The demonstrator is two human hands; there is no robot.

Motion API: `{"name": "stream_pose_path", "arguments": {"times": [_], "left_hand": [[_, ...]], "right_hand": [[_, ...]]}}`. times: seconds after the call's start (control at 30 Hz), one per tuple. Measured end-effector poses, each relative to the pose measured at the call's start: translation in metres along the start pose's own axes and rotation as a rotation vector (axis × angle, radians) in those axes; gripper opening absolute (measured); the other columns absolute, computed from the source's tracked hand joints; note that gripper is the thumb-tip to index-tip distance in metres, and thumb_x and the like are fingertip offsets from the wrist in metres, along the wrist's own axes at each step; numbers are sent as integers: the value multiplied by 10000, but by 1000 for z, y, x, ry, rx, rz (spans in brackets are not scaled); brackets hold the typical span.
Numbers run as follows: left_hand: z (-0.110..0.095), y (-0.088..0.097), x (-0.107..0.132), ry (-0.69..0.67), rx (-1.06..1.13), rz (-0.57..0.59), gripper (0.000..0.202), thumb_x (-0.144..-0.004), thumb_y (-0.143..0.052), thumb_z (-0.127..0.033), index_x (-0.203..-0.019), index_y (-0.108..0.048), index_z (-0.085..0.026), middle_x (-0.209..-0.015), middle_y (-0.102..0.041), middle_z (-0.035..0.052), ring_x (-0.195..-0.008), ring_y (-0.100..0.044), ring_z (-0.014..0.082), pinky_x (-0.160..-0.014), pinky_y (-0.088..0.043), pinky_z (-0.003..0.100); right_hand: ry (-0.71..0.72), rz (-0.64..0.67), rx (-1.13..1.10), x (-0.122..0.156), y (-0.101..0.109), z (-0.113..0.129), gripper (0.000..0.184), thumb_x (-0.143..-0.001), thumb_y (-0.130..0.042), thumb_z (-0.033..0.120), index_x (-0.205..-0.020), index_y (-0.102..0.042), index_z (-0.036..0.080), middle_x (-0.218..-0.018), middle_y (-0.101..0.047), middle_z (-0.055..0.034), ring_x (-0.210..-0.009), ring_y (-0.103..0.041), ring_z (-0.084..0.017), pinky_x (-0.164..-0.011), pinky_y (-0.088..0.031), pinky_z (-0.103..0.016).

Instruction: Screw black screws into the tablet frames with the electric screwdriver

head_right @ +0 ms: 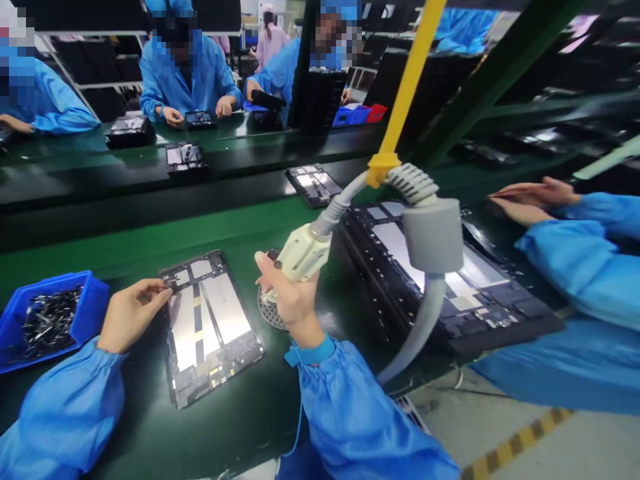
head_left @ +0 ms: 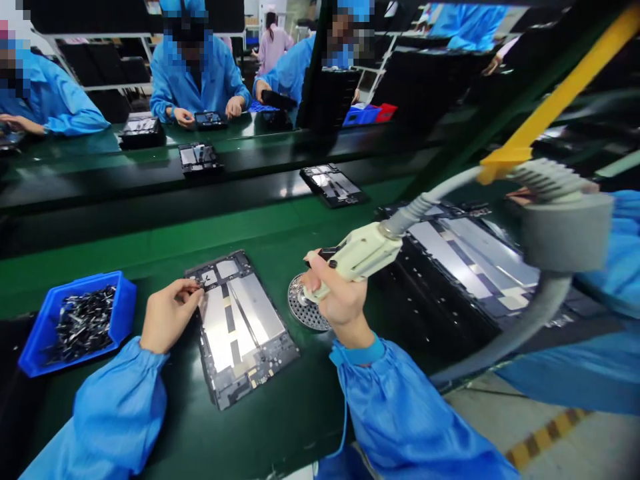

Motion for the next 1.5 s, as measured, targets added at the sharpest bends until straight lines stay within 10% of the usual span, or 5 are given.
{"name": "stream_pose_path", "arguments": {"times": [0.37,0.63,1.17,1.5], "left_hand": [[39,-3,-37,195,176,-105,220,-837,-712,-253,-971,-803,-104,-779,-777,80,-608,-635,161,-619,-516,275],[43,-9,-33,68,5,-209,148,-884,-740,-122,-858,-838,-231,-938,-835,28,-923,-763,220,-954,-566,350],[40,-20,-16,-42,-48,-142,225,-930,-703,-127,-1014,-856,-269,-1050,-836,23,-951,-754,204,-928,-590,330],[41,-22,-34,129,9,-66,132,-881,-751,-114,-949,-850,-169,-954,-805,72,-820,-727,180,-841,-567,295]], "right_hand": [[-10,25,-61,4,0,-1,277,-684,-946,413,-721,-743,228,-483,-513,36,-397,-488,-128,-434,-473,-336],[26,77,-75,6,-6,6,274,-686,-944,439,-686,-764,232,-429,-475,44,-368,-456,-142,-403,-433,-331],[-77,30,-64,11,-14,-2,389,-568,-988,476,-688,-745,197,-464,-530,39,-382,-470,-122,-423,-444,-306],[-72,215,-108,4,-106,-13,362,-647,-948,429,-687,-692,176,-403,-482,77,-349,-467,-106,-435,-499,-291]]}}
Point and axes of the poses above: each hand's wrist, its own x-axis away from the middle knuckle, its own y-axis out of the back of the hand, z = x × y, the point moved 3 cm from there along -x, towards the middle knuckle
